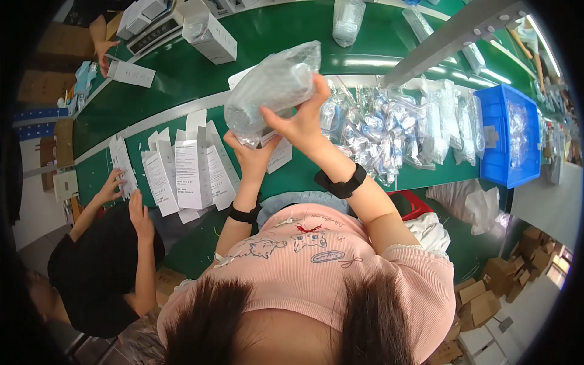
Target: The person packages items by hand, picking up a bubble-wrapped object and a small plastic bag, placing them into a white cardboard box, and setting the box aside on the green table.
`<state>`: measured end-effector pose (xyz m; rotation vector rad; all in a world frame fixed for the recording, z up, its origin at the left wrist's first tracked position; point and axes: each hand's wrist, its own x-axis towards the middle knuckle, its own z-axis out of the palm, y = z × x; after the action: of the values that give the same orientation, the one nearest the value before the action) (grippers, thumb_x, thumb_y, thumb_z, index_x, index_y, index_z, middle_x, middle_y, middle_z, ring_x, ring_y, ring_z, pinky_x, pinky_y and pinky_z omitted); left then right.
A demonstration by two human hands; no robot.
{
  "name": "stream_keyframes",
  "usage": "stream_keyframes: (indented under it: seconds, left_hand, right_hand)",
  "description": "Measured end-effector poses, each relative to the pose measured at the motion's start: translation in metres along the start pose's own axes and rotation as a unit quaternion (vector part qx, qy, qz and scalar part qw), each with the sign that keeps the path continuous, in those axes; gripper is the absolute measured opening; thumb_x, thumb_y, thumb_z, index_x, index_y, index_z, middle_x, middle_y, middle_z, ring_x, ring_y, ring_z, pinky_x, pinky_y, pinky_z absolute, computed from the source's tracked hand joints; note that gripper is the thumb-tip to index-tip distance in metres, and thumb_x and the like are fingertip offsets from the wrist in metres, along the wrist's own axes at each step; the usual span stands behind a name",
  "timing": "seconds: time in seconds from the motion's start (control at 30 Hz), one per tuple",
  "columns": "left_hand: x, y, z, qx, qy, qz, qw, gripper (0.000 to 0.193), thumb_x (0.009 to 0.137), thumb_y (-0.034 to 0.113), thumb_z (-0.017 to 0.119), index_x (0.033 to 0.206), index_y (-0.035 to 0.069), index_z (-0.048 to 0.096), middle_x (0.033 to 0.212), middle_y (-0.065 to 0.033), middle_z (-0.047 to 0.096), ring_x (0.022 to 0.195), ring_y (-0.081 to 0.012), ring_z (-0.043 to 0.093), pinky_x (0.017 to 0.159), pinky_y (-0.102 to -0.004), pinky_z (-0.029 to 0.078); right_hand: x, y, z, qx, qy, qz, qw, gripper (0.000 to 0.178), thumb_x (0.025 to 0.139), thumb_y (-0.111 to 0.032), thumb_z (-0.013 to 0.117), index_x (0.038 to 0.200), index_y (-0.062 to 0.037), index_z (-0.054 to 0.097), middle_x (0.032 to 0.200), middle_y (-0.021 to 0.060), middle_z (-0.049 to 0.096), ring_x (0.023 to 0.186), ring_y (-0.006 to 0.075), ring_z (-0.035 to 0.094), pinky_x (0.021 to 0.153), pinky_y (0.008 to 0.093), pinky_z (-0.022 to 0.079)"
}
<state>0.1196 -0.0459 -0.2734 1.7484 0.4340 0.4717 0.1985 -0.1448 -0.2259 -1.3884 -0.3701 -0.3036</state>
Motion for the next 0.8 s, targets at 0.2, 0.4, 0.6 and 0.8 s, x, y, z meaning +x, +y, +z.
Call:
stream_keyframes:
  seconds: [0.2,0.4,0.6,0.8]
  left_hand:
    - [-0.010,-0.012,0.000,0.026,0.027,0.170,0.985,0.074,0.056,0.008,0.082,0.102,0.008,0.024,0.120,-0.0269,0.036,0.111,-0.0374,0.043,0.089,-0.0412,0.040]
    - [-0.015,-0.011,0.008,0.063,-0.028,0.173,0.982,0.072,0.057,0.007,0.081,0.100,0.009,0.023,0.123,-0.0274,0.033,0.113,-0.0378,0.041,0.092,-0.0419,0.037]
    - [0.001,-0.006,-0.006,-0.014,0.024,0.195,0.980,0.074,0.056,0.007,0.082,0.101,0.010,0.024,0.127,-0.0293,0.028,0.116,-0.0381,0.038,0.094,-0.0424,0.035]
    - [-0.011,-0.012,-0.002,0.012,-0.006,0.184,0.983,0.074,0.056,0.010,0.082,0.102,0.010,0.024,0.130,-0.0295,0.025,0.117,-0.0384,0.036,0.095,-0.0417,0.035]
  right_hand:
    - [0.009,-0.004,-0.008,-0.031,0.037,0.054,0.997,0.089,0.062,-0.006,0.074,0.127,-0.0093,0.012,0.121,0.0140,0.032,0.113,0.0250,0.039,0.092,0.0385,0.037]
    - [0.005,-0.020,-0.021,-0.224,-0.253,-0.027,0.941,0.057,0.065,-0.010,0.071,0.114,-0.0054,0.043,0.112,0.0159,0.044,0.105,0.0300,0.047,0.087,0.0353,0.039]
    - [0.030,0.015,-0.067,-0.243,-0.178,-0.145,0.943,0.040,0.067,-0.018,0.071,0.102,-0.0043,0.058,0.111,0.0149,0.049,0.103,0.0316,0.047,0.084,0.0380,0.041]
    - [0.033,0.086,-0.075,-0.678,-0.280,0.183,0.654,0.033,0.067,-0.016,0.069,0.097,-0.0046,0.060,0.105,0.0110,0.054,0.097,0.0277,0.049,0.081,0.0383,0.042]
